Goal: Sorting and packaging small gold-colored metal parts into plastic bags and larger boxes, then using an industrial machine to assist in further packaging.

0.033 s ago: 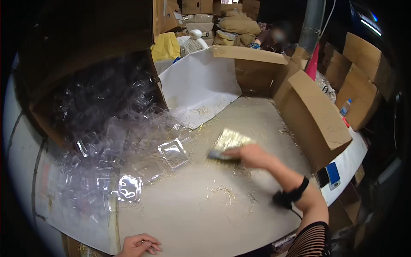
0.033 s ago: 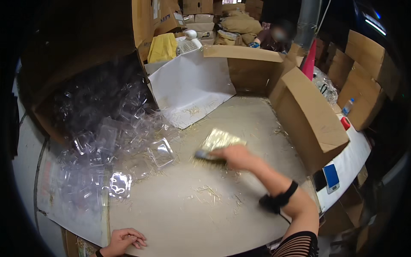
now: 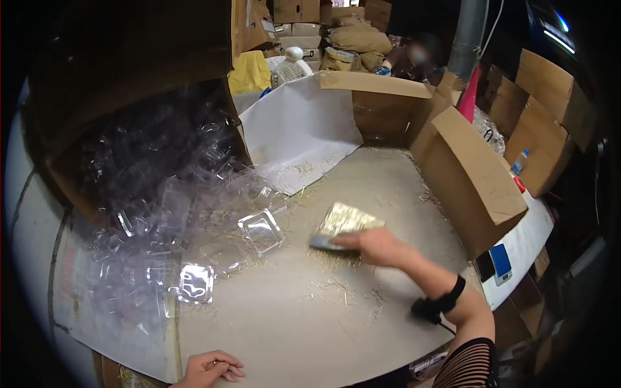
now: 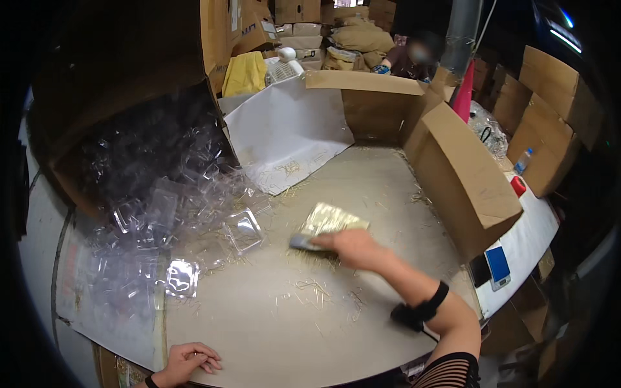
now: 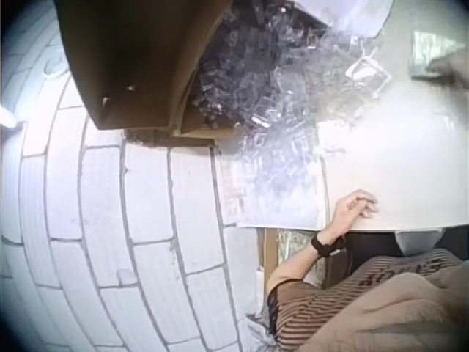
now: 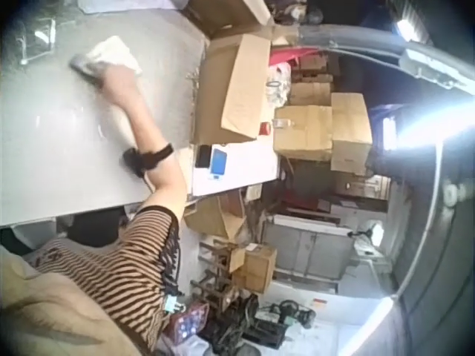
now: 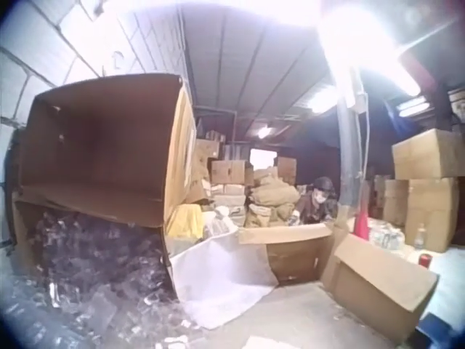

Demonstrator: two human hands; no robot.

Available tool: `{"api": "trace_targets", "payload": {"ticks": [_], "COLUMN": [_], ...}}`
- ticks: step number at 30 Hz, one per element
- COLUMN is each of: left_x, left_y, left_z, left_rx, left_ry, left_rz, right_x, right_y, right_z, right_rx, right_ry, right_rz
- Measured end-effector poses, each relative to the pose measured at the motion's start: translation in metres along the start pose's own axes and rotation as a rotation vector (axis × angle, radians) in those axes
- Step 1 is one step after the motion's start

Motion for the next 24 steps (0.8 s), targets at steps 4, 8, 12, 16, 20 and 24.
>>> {"api": "trace_targets", "payload": {"ticks": [4, 8, 12, 16, 20, 24], "left_x": [0.0, 0.0, -0.004, 0.008, 0.009, 0.0], "left_y": [0.002, -0.003, 0.003, -0.002, -0.007, -0.004], "left_z": [0.002, 0.005, 0.009, 0.008, 0.005, 0.009], "left_rx": [-0.013, -0.028, -0.027, -0.007, -0.064, -0.05], "left_ry": [0.041, 0.05, 0.075, 0.051, 0.059, 0.025], "left_rz": [-0.016, 0.001, 0.018, 0.054, 0.063, 0.078], "right_x": [0.007, -0.063, -0.185, -0.135, -0.024, -0.052], "right_y": [-0.047, -0.066, -0.1, -0.06, -0.043, -0.081], "right_z": [-0.051, -0.132, -0.111, -0.038, -0.032, -0.105], "right_rx": [-0.538, -0.749, -0.713, -0.335, -0.416, -0.96], "right_ry": [-0.151, -0.449, -0.473, -0.139, -0.072, -0.498], "right_rz": [-0.114, 0.293, 0.581, 0.647, 0.217, 0.219]}}
Point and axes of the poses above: each hand's wrist, its own y-axis towards the middle knuckle, its own z-axis out of the palm, x = y × z, the point moved 6 cm from there along y, towards the middle knuckle, and after that the axes turned 13 degrees about y, right-handed, at the moved point
